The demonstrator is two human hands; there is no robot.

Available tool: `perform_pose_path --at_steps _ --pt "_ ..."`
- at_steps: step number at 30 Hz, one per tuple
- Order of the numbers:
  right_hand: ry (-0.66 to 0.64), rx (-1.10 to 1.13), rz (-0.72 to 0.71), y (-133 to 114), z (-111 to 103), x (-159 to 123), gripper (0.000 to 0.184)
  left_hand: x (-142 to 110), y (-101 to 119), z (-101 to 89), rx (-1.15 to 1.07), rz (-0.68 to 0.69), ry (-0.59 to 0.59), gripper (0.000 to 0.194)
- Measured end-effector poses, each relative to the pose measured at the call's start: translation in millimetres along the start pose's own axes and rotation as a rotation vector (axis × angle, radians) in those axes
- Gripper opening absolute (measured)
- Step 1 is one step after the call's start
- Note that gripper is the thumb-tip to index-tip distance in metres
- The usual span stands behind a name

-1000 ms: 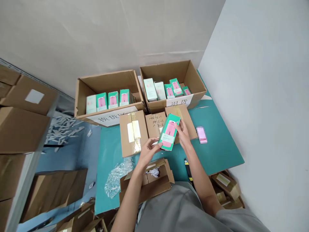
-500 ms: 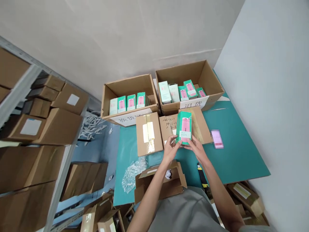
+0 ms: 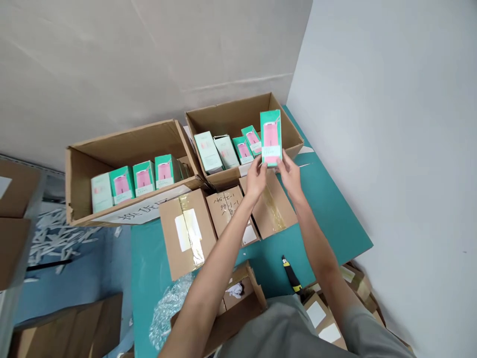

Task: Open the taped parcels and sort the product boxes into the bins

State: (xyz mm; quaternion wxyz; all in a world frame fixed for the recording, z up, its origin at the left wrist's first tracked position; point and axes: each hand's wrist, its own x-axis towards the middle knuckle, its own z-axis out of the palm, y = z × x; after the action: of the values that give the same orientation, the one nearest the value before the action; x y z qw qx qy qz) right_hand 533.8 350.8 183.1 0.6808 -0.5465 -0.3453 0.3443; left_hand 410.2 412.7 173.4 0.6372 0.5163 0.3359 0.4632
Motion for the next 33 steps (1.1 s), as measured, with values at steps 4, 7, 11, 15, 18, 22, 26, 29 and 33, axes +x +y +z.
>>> perform_pose_path --at_steps 4,7,11,15,18,22,26,29,33 --pt "0.004 -0.170 -0.184 1.6 -15.5 103.6 0.057 81.2 4.0 40.2 -0.020 0.083 -0.114 0.054" --pt "0.038 -0.294 -0.203 15.1 -25.6 149.8 0.056 98.5 1.3 50.0 0.020 0.079 -0.182 0.060" --pt "0.046 -0.405 -0.052 40.1 -28.5 127.8 0.052 29.1 -3.9 20.2 0.160 -0.067 -0.264 0.055" --pt "0.012 -0.357 -0.080 51.8 -30.8 37.5 0.037 -116.1 -0.1 -40.8 0.210 -0.202 -0.222 0.050" --pt "0.053 -0.392 -0.103 50.9 -37.5 -38.7 0.035 -226.6 9.3 -92.0 0.207 -0.319 -0.072 0.056" --pt "-0.014 -0.623 -0.063 51.4 -50.4 -137.1 0.053 -344.6 26.1 -158.2 0.423 -0.369 0.276 0.060" --pt "-0.147 -0.584 0.151 62.9 -63.9 -231.1 0.065 -429.8 34.0 -216.9 0.677 -0.294 0.733 0.060" --pt "-0.309 -0.549 0.386 75.6 -70.0 -291.8 0.077 -473.2 24.2 -251.6 0.633 -0.364 0.922 0.069" --pt "-0.516 -0.504 0.628 83.4 -70.0 -347.8 0.086 -509.3 -2.5 -264.6 0.334 -0.639 0.873 0.070"
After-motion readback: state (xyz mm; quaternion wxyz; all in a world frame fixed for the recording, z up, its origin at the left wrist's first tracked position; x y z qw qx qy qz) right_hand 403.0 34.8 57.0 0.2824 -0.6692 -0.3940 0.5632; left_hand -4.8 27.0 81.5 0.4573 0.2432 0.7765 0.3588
